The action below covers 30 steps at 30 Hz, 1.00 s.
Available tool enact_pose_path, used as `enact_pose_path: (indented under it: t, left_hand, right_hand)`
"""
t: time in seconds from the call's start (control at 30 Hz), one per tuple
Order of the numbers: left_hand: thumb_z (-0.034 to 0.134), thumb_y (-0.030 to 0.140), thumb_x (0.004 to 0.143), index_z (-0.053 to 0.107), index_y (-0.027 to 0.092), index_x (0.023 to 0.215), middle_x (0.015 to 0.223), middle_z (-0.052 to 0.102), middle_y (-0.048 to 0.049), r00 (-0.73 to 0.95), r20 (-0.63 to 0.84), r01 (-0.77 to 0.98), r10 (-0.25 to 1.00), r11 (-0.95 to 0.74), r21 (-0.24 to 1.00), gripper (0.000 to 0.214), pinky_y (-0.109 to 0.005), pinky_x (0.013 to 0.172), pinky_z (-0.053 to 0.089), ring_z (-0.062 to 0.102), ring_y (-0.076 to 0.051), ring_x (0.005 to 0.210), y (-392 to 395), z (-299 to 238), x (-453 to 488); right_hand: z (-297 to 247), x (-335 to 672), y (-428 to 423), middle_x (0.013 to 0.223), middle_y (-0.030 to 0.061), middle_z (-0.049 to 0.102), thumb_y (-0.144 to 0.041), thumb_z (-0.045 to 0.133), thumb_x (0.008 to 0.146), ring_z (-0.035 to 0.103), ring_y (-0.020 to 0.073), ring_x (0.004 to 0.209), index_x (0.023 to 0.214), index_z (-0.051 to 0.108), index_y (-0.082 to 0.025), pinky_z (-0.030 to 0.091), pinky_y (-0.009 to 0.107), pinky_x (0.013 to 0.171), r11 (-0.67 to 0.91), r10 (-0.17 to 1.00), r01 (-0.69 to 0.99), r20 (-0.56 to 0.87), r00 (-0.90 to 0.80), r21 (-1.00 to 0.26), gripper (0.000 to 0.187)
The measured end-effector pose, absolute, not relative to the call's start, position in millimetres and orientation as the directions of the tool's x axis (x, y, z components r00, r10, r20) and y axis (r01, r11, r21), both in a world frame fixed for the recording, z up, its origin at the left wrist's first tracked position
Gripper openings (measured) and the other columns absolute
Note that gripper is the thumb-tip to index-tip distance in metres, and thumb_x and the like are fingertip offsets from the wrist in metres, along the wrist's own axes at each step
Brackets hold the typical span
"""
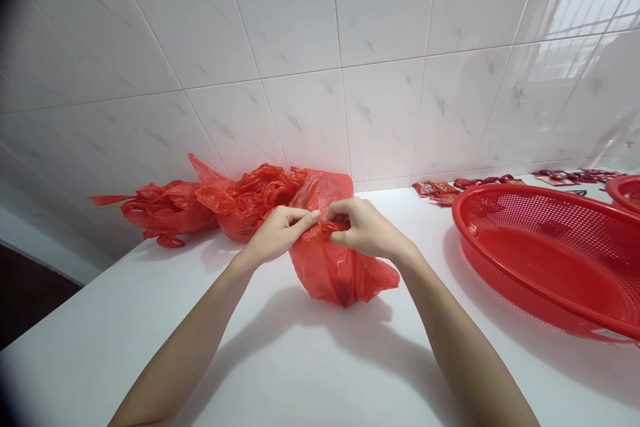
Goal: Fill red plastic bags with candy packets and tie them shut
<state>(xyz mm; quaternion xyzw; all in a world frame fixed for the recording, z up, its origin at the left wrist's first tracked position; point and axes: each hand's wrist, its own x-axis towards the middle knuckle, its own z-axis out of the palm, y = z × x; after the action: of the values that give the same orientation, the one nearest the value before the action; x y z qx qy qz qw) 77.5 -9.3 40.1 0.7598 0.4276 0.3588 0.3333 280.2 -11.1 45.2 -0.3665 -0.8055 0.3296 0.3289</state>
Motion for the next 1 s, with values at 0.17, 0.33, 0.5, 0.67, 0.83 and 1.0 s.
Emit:
enact_pose_path:
  t: [0.17, 0.33, 0.5, 0.67, 0.83, 1.0]
  left_hand:
    - [0.069, 0.054, 0.081, 0.045, 0.018, 0.051, 0.056, 0.031, 0.0044, 0.504, 0.139, 0.216, 0.852, -0.281, 0.935, 0.052, -0.027, 0.052, 0.021, 0.028, -0.009, 0.054, -6.9, 37.9, 78.2]
    - [0.08, 0.029, 0.064, 0.069, 0.017, 0.067, 0.066, 0.058, 0.0015, 0.514, 0.021, -0.029, 0.858, -0.008, 1.0, 0.016, -0.025, 0.06, 0.037, 0.051, -0.011, 0.063, -4.5, 31.2, 79.0]
    - [0.075, 0.024, 0.06, 0.076, 0.016, 0.078, 0.075, 0.07, -0.0028, 0.479, -0.063, -0.204, 0.876, 0.181, 0.962, 0.02, -0.026, 0.067, 0.046, 0.063, -0.017, 0.075, -1.8, 22.4, 82.7]
    - [0.075, 0.023, 0.059, 0.074, 0.017, 0.076, 0.072, 0.07, -0.0015, 0.469, -0.095, -0.351, 0.878, 0.284, 0.892, 0.018, -0.026, 0.071, 0.048, 0.064, -0.017, 0.073, -1.2, 17.4, 85.8]
    - [0.076, 0.022, 0.059, 0.075, 0.017, 0.078, 0.073, 0.071, -0.0014, 0.445, -0.11, -0.375, 0.889, 0.296, 0.878, 0.019, -0.025, 0.07, 0.048, 0.064, -0.016, 0.074, -2.6, 16.8, 85.3]
    - [0.077, 0.032, 0.065, 0.077, 0.018, 0.079, 0.081, 0.073, -0.0031, 0.373, -0.052, -0.328, 0.926, 0.184, 0.927, 0.02, -0.025, 0.072, 0.048, 0.065, -0.018, 0.08, 1.6, 16.9, 78.9]
  right_hand:
    - [42.6, 278.1, -8.9, 0.067, -0.0045, 0.05, -0.01, 0.049, 0.07, 0.04, 0.0116, 0.061, 0.072, 0.056, -0.019, 0.031, 0.027, 0.056, 0.538, 0.813, 0.386, 0.341, -0.472, -0.749, 0.011]
    - [39.7, 279.7, -5.2, 0.067, -0.0051, 0.047, -0.007, 0.046, 0.068, 0.044, 0.012, 0.062, 0.072, 0.051, -0.02, 0.032, 0.026, 0.056, 0.501, 0.803, 0.321, 0.294, -0.518, -0.804, 0.014]
    - [41.3, 285.3, -2.6, 0.075, -0.0043, 0.055, -0.011, 0.061, 0.073, 0.05, 0.0133, 0.068, 0.088, 0.058, -0.02, 0.038, 0.026, 0.059, 0.535, 0.761, 0.275, 0.314, -0.568, -0.799, 0.019]
    - [41.1, 284.4, -0.7, 0.092, 0.0016, 0.066, -0.035, 0.071, 0.085, 0.062, 0.0182, 0.083, 0.116, 0.058, -0.023, 0.049, 0.03, 0.071, 0.576, 0.74, 0.218, 0.39, -0.548, -0.788, 0.036]
    - [37.2, 278.2, 1.1, 0.103, 0.0049, 0.072, -0.04, 0.066, 0.093, 0.066, 0.0188, 0.085, 0.116, 0.067, -0.024, 0.052, 0.033, 0.075, 0.666, 0.685, 0.168, 0.508, -0.523, -0.726, 0.029]
    - [40.4, 280.1, 1.4, 0.095, 0.0055, 0.075, -0.039, 0.066, 0.094, 0.067, 0.0214, 0.094, 0.086, 0.079, -0.024, 0.052, 0.035, 0.084, 0.735, 0.633, 0.083, 0.637, -0.439, -0.673, 0.021]
